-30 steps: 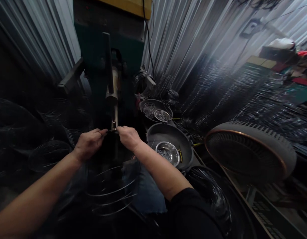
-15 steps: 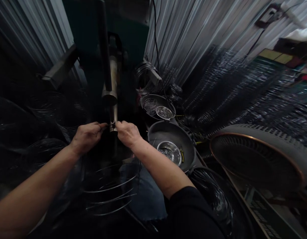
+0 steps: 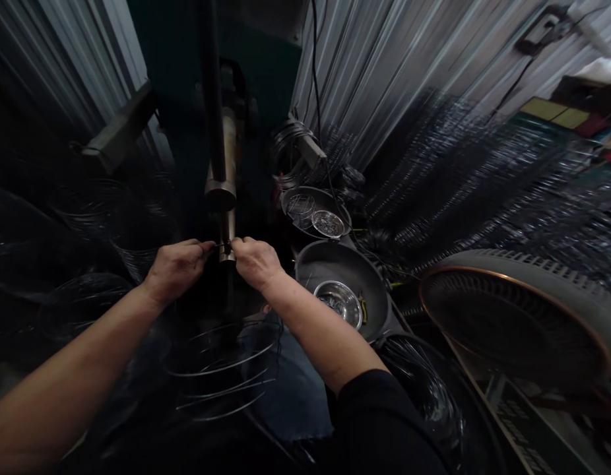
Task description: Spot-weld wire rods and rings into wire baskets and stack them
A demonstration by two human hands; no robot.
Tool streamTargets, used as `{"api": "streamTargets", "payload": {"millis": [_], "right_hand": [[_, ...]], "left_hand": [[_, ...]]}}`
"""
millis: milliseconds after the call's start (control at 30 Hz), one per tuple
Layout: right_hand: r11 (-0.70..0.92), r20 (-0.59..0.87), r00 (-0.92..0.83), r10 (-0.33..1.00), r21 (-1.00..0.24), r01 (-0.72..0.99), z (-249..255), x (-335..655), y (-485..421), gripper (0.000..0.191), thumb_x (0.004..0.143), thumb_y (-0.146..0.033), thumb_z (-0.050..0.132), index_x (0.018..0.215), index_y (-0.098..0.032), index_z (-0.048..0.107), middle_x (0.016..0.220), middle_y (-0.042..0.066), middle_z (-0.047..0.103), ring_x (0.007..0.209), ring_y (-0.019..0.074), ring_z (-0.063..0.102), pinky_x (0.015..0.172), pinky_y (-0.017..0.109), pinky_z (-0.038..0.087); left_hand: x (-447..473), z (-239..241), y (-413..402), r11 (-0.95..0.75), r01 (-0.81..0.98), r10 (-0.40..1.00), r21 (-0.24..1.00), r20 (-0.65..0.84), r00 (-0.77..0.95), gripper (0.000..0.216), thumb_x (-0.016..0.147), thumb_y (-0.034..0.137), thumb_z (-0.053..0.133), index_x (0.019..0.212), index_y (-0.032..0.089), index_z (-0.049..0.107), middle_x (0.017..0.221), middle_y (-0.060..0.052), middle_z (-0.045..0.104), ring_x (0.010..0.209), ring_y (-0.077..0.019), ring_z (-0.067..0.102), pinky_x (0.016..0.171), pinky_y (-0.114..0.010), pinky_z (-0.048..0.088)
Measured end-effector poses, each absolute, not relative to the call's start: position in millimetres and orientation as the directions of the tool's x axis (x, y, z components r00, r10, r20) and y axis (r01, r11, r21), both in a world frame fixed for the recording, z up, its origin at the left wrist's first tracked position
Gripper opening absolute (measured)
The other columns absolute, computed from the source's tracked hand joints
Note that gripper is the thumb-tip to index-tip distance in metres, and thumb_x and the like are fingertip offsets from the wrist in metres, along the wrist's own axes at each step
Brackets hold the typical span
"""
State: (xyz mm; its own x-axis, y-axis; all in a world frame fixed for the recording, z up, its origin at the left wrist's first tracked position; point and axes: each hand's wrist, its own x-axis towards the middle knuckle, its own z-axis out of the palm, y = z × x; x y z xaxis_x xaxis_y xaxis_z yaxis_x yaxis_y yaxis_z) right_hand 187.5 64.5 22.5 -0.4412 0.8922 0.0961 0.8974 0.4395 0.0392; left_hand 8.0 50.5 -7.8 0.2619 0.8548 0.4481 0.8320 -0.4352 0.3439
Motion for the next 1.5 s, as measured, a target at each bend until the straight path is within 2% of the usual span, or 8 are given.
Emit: {"api": "streamTargets", "payload": {"millis": [533, 667, 867, 1133, 1300, 1500], "right_hand": [[0.419, 0.088, -0.420, 0.903, 0.025, 0.907, 19, 189, 67, 0.031, 0.091, -0.016, 0.032, 0.107, -0.021, 0.059, 0.100, 0.009, 0.066, 0.088, 0.0207, 0.065, 0.071, 0.027, 0.045], [0.430, 0.080, -0.428, 0.900, -0.013, 0.903, 24, 190, 71, 0.029, 0.090, -0.018, 0.036, 0.105, -0.021, 0.061, 0.099, 0.008, 0.068, 0.090, 0.0195, 0.064, 0.073, 0.025, 0.044], [0.444, 0.096, -0.439, 0.893, -0.041, 0.895, 27, 191, 73, 0.029, 0.087, -0.018, 0.039, 0.103, -0.020, 0.063, 0.097, 0.007, 0.069, 0.089, 0.0199, 0.064, 0.069, 0.026, 0.042], [0.435, 0.101, -0.431, 0.897, -0.022, 0.900, 25, 191, 71, 0.029, 0.088, -0.020, 0.038, 0.102, -0.021, 0.063, 0.096, 0.007, 0.069, 0.087, 0.0200, 0.064, 0.068, 0.026, 0.042], [0.436, 0.113, -0.432, 0.895, -0.014, 0.900, 24, 190, 71, 0.028, 0.087, -0.018, 0.038, 0.101, -0.021, 0.062, 0.096, 0.007, 0.068, 0.085, 0.0197, 0.064, 0.067, 0.026, 0.042], [0.426, 0.098, -0.423, 0.901, -0.005, 0.905, 24, 191, 71, 0.029, 0.089, -0.018, 0.037, 0.106, -0.021, 0.061, 0.098, 0.007, 0.068, 0.087, 0.0196, 0.064, 0.069, 0.026, 0.043]], "left_hand": [[11, -9, 53, -0.424, 0.846, 0.853, 0.325, 0.458, 0.251, 0.031, 0.088, 0.028, 0.040, 0.087, 0.019, 0.070, 0.081, -0.007, 0.067, 0.074, -0.0160, 0.063, 0.068, -0.024, 0.049], [11, -5, 56, -0.414, 0.850, 0.872, 0.326, 0.409, 0.269, 0.033, 0.086, 0.027, 0.040, 0.097, 0.018, 0.071, 0.085, -0.008, 0.069, 0.079, -0.0190, 0.065, 0.073, -0.028, 0.050], [11, 6, 55, -0.385, 0.861, 0.904, 0.332, 0.322, 0.280, 0.035, 0.083, 0.024, 0.042, 0.101, 0.017, 0.071, 0.093, -0.009, 0.071, 0.086, -0.0216, 0.066, 0.080, -0.030, 0.050], [11, 6, 57, -0.386, 0.863, 0.904, 0.326, 0.319, 0.284, 0.033, 0.081, 0.023, 0.044, 0.097, 0.017, 0.072, 0.095, -0.009, 0.071, 0.087, -0.0215, 0.066, 0.079, -0.030, 0.050], [11, 7, 57, -0.382, 0.870, 0.907, 0.312, 0.308, 0.288, 0.034, 0.084, 0.025, 0.042, 0.099, 0.017, 0.071, 0.089, -0.009, 0.070, 0.083, -0.0228, 0.066, 0.075, -0.031, 0.050], [13, 8, 55, -0.377, 0.881, 0.908, 0.284, 0.302, 0.291, 0.033, 0.084, 0.023, 0.042, 0.099, 0.017, 0.071, 0.091, -0.009, 0.070, 0.085, -0.0218, 0.065, 0.078, -0.030, 0.049]]}}
